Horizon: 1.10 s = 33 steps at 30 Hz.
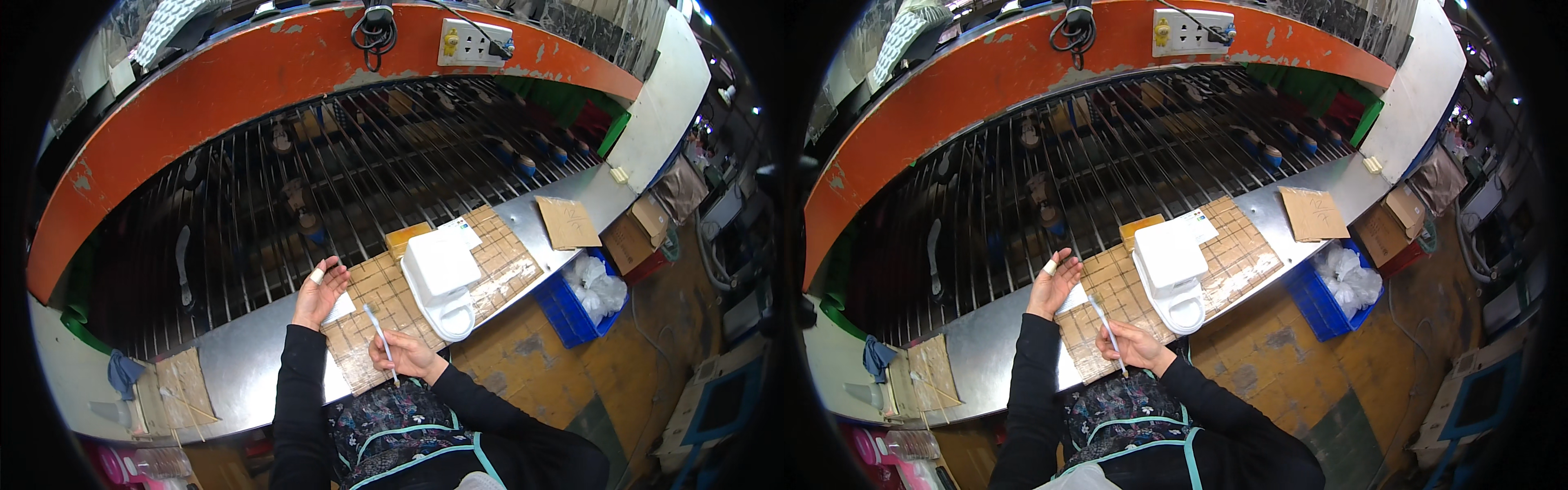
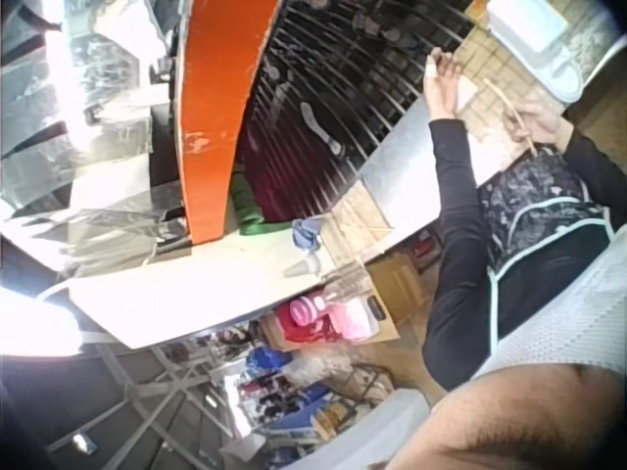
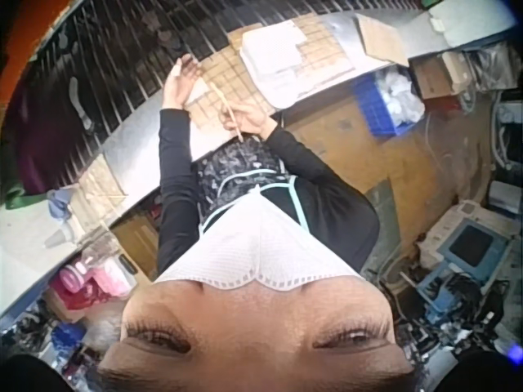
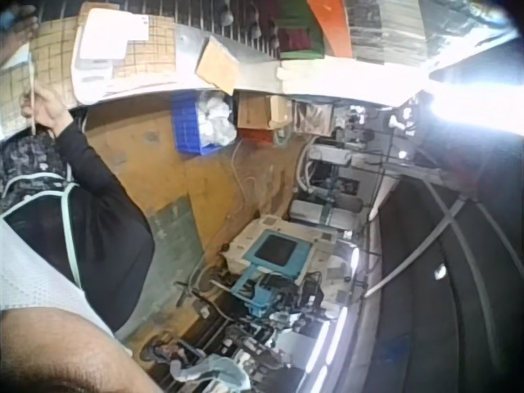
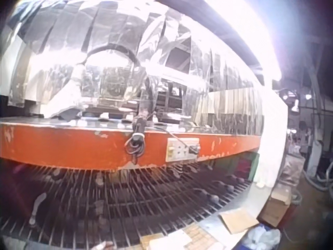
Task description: The person applies a white substance to the soles of two different shoes using a small brush. They handle a black shoe first, then a blue sandal, applying the substance to the sole of each and placing them on a drying rack.
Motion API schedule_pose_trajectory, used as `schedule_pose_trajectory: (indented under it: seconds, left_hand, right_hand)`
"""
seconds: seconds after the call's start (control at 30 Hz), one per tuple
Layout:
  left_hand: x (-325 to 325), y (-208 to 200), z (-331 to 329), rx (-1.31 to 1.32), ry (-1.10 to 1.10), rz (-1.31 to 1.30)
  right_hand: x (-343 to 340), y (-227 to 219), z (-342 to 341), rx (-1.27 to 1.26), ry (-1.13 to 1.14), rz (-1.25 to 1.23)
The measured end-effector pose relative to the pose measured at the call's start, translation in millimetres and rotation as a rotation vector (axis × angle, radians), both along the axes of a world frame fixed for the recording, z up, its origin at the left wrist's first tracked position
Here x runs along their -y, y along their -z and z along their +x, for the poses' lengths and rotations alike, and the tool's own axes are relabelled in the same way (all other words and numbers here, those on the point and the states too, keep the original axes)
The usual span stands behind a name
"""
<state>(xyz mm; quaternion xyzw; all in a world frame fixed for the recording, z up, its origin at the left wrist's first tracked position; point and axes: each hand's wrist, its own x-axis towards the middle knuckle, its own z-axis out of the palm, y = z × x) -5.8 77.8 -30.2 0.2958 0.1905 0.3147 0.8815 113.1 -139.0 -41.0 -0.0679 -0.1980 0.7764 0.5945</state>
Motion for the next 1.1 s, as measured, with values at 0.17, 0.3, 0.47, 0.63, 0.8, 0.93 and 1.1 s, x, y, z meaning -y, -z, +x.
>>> schedule_pose_trajectory:
  seconds: [0.17,0.3,0.47,0.63,0.8,0.93,1.1]
  left_hand:
    - [-1,0,0,0.004,0.009,0.013]
    - [-2,3,-1,0.025,0.029,0.022]
    - [-2,5,-1,0.037,0.032,0.027]
    - [-1,2,0,0.015,0.012,0.015]
    - [0,3,1,0.028,0.011,0.04]
    - [-4,9,-1,0.038,0.037,0.033]
    - [-9,18,-9,0.114,0.086,0.046]
  right_hand:
    - [0,3,1,0.039,0.004,-0.019]
    - [0,4,0,0.041,0.016,-0.015]
    - [-1,5,1,0.025,0.004,-0.016]
    - [0,3,1,0.016,-0.001,-0.022]
    - [-1,1,1,0.0,-0.003,-0.014]
    - [-1,8,1,0.01,-0.015,-0.034]
    - [-6,22,-5,0.015,0.046,-0.231]
